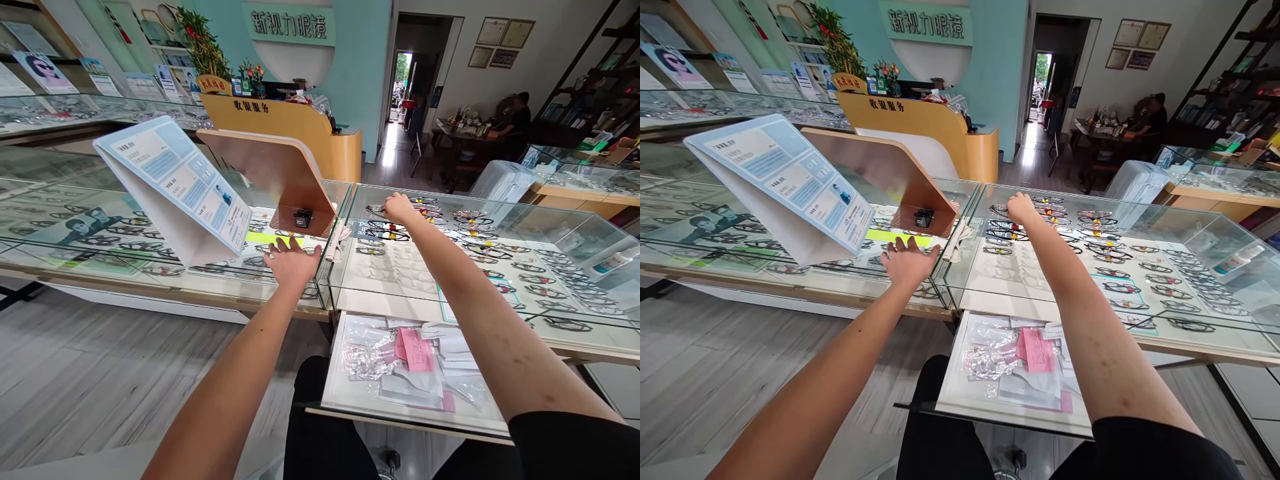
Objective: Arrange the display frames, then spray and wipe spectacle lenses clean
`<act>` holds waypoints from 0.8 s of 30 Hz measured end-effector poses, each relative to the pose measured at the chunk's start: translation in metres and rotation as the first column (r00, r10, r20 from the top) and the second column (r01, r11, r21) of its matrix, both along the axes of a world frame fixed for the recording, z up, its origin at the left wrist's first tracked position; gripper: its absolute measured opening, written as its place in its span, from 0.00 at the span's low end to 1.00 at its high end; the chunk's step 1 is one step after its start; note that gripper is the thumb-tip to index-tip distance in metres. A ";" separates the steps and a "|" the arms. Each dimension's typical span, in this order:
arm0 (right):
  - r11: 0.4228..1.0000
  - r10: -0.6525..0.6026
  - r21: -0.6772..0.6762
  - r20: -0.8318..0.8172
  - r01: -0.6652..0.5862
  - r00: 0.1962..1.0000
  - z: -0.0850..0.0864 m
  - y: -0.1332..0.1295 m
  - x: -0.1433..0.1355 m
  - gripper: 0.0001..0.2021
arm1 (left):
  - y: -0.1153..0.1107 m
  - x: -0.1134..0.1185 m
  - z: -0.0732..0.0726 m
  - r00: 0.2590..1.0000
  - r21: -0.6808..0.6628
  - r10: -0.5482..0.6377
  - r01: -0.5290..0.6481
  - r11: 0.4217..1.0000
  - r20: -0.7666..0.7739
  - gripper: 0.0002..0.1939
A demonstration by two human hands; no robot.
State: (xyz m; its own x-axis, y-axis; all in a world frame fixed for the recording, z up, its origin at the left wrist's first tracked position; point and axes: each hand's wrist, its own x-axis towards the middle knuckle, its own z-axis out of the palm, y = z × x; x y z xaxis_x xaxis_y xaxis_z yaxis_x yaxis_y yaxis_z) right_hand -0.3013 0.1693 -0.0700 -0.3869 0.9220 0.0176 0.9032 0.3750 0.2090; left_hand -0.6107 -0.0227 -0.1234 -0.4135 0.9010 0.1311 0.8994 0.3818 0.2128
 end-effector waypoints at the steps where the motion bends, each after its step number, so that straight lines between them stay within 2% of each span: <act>1: 1.000 0.001 0.003 -0.002 -0.001 1.000 0.001 -0.002 0.001 0.22 | 0.000 0.000 0.001 1.000 -0.008 -0.001 0.001 1.000 0.004 0.49; 12: 1.000 -0.002 0.013 -0.016 0.002 1.000 0.004 -0.023 0.003 0.21 | -0.001 0.001 0.003 1.000 -0.022 0.002 -0.002 1.000 0.014 0.50; 24: 1.000 -0.025 0.001 -0.037 0.025 0.999 -0.005 -0.003 -0.004 0.20 | 0.000 0.000 0.000 1.000 0.022 0.007 -0.007 1.000 0.017 0.49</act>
